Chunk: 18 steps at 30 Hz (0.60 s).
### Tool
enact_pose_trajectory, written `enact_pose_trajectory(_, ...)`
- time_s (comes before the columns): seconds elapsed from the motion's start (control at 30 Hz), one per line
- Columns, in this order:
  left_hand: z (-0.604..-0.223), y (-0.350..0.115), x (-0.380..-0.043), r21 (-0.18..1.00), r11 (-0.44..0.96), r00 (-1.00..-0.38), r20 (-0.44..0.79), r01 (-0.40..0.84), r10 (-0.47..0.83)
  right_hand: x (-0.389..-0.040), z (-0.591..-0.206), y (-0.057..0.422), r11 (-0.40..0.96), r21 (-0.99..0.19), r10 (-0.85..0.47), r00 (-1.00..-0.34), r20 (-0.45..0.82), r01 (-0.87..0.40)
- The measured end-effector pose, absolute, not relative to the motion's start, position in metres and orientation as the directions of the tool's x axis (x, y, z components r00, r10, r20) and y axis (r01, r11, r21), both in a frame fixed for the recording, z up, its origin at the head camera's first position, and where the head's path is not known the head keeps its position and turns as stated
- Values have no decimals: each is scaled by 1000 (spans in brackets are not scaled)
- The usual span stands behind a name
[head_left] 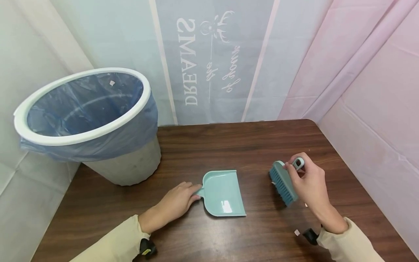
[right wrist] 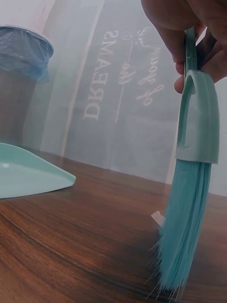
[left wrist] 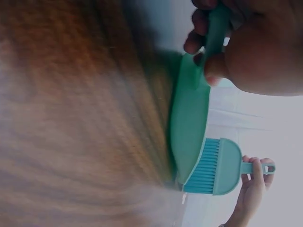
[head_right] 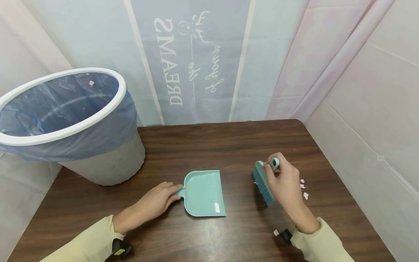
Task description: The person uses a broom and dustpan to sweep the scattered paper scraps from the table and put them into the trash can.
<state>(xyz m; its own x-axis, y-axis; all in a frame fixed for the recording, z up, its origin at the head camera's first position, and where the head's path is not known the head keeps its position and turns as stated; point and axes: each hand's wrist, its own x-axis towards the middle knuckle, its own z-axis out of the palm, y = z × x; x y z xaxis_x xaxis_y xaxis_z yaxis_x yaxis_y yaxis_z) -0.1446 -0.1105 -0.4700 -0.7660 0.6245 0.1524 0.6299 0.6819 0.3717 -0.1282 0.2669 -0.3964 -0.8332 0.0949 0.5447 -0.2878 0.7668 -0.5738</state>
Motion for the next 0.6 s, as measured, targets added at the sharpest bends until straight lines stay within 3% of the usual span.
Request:
enact_pose_trajectory(0.3,-462,-107,-144,409,682,-778,129,607,615,-127,-389,277,775,-563,82,-838,539,-286)
enact_pose_trajectory(0.6,-460,-106,-144,430,688,-791,111,584,602,-126,-377,298,786,-574,172,-809,562,-231)
